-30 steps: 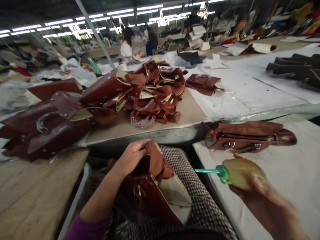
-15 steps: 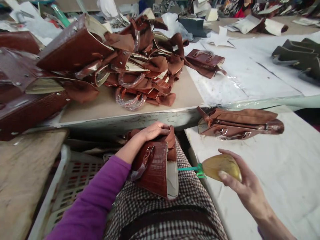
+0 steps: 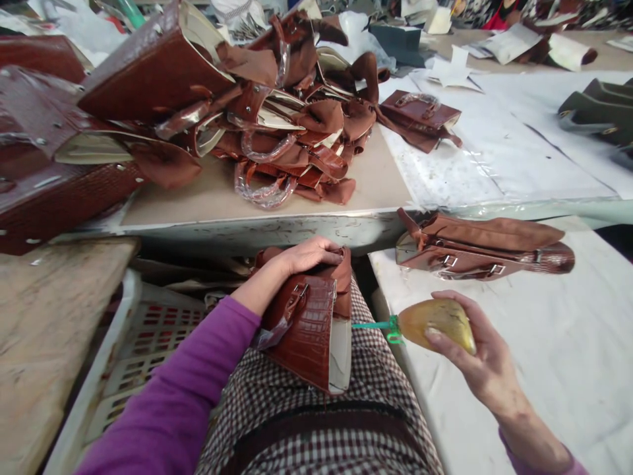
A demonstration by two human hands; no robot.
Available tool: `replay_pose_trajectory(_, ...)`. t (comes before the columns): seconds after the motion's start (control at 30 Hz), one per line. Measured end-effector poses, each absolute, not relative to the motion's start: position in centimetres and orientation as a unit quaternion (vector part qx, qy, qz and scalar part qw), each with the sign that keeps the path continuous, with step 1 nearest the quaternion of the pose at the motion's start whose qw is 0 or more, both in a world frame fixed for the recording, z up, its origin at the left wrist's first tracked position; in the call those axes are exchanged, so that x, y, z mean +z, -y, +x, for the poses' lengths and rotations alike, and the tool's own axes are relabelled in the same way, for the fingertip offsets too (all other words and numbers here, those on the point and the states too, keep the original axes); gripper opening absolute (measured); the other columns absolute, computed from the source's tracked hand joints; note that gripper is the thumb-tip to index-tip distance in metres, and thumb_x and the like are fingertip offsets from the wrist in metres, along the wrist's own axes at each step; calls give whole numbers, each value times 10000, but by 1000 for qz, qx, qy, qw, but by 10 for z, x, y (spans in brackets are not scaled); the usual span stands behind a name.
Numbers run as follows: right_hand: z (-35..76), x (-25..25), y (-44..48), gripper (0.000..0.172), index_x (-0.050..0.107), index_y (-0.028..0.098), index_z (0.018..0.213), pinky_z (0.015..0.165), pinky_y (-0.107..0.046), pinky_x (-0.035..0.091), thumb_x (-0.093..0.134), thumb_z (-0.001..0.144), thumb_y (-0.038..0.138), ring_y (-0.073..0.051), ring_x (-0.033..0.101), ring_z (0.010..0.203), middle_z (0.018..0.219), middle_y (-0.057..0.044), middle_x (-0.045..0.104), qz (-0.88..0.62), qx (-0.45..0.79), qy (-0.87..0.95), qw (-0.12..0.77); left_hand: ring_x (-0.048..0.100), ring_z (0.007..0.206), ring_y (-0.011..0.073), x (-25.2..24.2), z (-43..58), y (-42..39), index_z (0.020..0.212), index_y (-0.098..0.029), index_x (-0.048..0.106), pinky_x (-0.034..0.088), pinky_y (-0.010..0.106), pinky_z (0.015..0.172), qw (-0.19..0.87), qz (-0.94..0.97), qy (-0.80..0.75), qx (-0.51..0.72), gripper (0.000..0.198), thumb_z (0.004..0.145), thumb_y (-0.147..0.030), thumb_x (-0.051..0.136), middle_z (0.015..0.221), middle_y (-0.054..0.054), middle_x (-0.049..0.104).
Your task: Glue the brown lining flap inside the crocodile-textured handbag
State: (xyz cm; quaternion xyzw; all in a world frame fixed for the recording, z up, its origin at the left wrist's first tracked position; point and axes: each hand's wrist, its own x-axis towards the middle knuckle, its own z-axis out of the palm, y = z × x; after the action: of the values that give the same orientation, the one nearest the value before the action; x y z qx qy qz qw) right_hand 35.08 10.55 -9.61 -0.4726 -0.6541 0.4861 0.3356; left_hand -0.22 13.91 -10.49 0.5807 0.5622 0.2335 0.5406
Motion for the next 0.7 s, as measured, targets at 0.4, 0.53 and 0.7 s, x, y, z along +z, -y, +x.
replay_pose_trajectory(0.4,345,-100,-108,450,655,292,1201,736,-333,590,851,829,451,-263,656,841,1035,-47,680,-444,429,708,343,312,524,121,-106,-1,-139,581,-214,444,210,288,521,559,580,-543,237,290,733,-374,633,549,-65,349)
replay_pose_trajectory(0.53,350,-104,-109,441,667,297,1211,796,-331,584,860,833,417,-265,654,900,1101,-56,664,-412,442,718,344,329,534,118,-110,2,-139,588,-203,479,222,285,528,568,575,-541,235,283,719,-384,652,556,-64,375)
replay_pose_trajectory(0.7,355,-103,-105,446,676,319,1237,792,-291,586,867,836,367,-252,660,926,1147,-47,647,-381,505,707,316,366,548,115,-114,8,-136,632,-179,570,247,278,542,586,567,-533,226,239,699,-392,654,587,-54,435)
